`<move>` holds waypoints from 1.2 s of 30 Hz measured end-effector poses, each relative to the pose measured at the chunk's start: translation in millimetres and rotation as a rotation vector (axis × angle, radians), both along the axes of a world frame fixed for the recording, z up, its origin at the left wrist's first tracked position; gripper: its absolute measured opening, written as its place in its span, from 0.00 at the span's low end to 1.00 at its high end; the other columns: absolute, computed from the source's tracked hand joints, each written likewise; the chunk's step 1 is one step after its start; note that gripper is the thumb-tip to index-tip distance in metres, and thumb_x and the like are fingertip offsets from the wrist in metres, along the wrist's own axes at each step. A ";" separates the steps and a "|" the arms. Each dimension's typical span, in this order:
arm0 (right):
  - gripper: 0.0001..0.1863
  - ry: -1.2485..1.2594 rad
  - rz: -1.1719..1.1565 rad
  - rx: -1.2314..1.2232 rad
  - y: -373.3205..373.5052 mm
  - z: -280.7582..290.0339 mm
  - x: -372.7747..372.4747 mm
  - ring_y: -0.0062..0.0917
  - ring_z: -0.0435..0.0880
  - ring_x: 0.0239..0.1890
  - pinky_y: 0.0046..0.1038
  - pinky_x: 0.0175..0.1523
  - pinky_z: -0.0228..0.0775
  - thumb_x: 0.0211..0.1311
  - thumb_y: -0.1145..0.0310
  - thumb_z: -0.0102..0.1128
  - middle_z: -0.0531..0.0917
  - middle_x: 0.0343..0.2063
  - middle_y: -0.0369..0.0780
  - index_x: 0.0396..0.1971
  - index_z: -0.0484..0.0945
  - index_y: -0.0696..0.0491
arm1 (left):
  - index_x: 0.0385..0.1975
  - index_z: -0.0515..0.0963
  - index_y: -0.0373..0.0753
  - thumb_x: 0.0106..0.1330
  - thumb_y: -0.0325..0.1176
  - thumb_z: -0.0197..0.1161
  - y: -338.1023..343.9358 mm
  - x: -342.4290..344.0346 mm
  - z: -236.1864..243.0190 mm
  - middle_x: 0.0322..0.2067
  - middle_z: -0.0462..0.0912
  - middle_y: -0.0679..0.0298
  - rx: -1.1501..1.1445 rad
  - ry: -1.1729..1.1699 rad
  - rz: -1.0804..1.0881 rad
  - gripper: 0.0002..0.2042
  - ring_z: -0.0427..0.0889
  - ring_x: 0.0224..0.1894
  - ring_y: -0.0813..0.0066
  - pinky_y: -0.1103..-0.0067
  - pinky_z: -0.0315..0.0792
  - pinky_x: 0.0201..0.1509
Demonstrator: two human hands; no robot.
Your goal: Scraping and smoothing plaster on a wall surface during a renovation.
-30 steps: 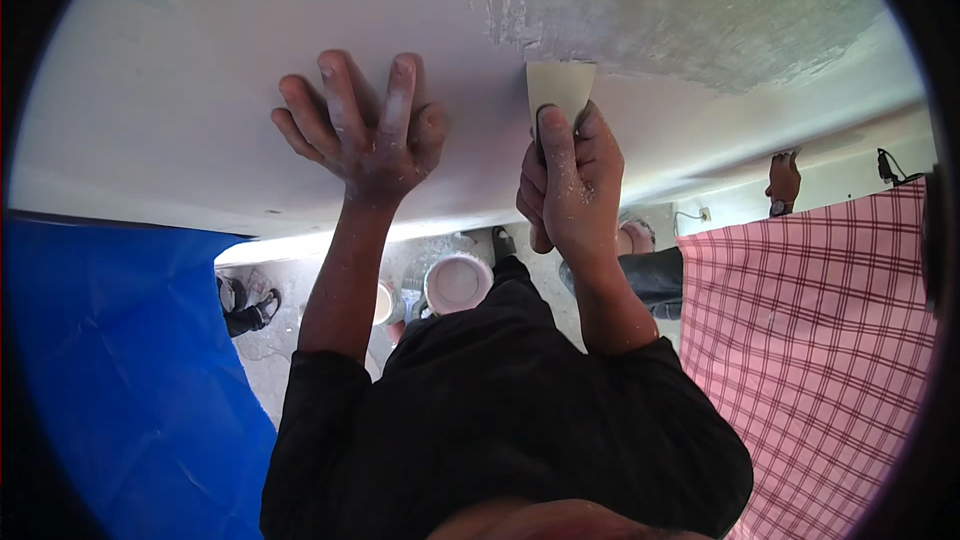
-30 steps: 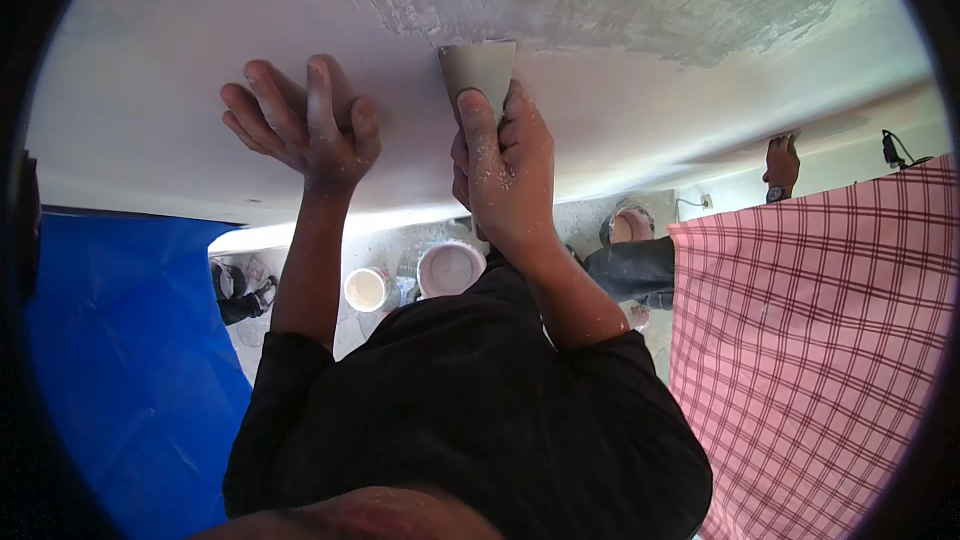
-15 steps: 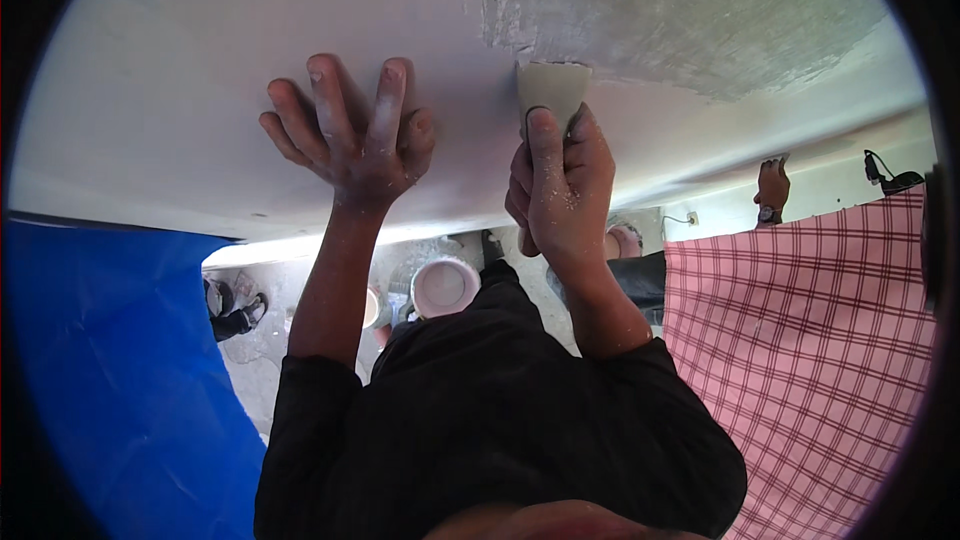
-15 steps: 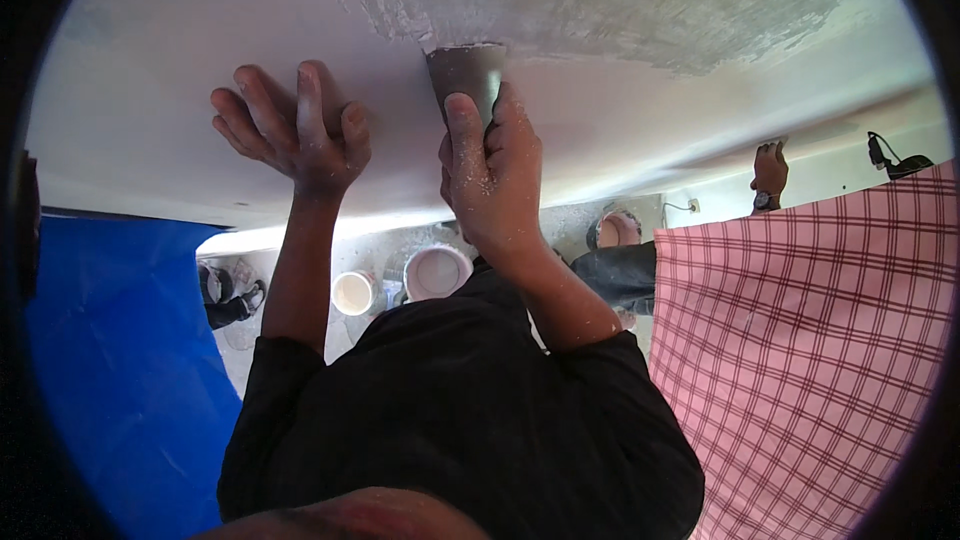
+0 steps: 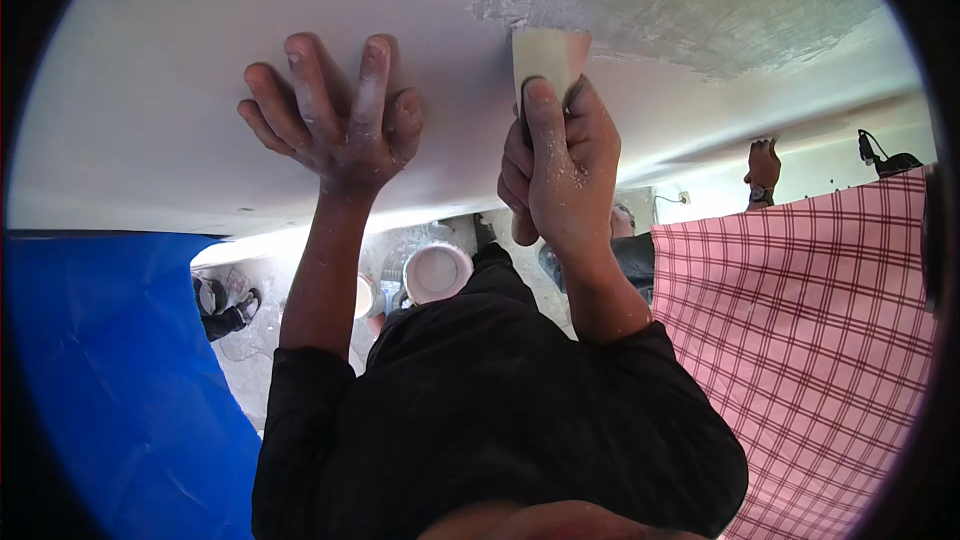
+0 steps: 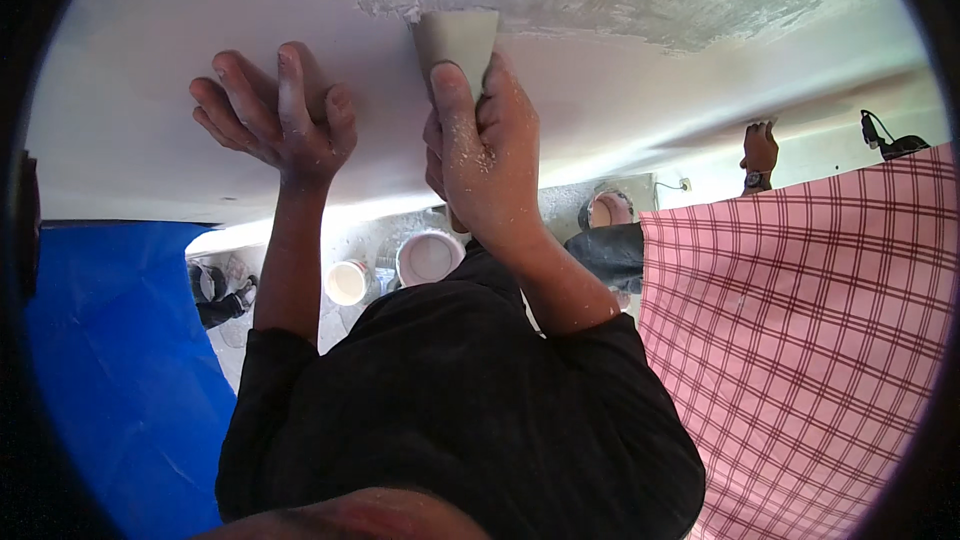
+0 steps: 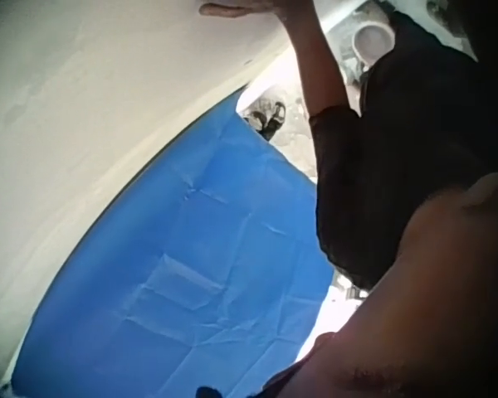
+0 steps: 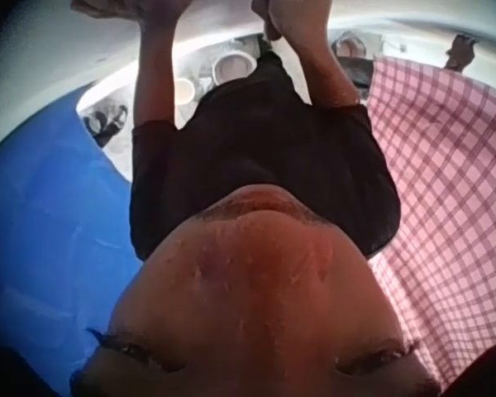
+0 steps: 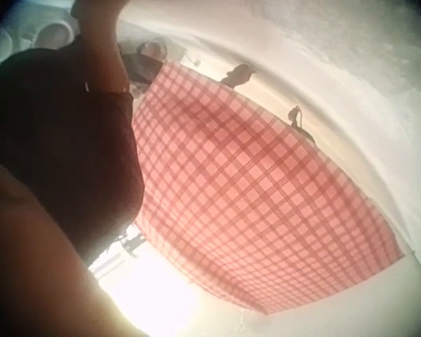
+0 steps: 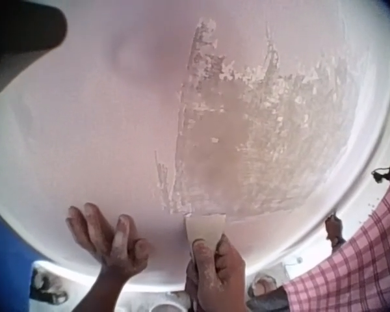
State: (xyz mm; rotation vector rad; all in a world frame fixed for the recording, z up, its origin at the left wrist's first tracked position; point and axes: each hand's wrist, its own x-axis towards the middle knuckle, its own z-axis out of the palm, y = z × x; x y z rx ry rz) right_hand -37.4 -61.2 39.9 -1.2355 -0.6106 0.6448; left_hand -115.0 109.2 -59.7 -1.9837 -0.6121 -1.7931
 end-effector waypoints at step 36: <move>0.13 -0.076 -0.011 -0.019 -15.3 11.4 24.6 0.09 0.63 0.11 0.17 0.14 0.52 0.78 0.59 0.50 0.68 0.14 0.30 0.42 0.67 0.55 | 0.63 0.74 0.63 0.72 0.59 0.44 -12.7 30.1 10.0 0.70 0.63 0.52 -0.034 -0.081 -0.038 0.24 0.50 0.75 0.42 0.49 0.33 0.76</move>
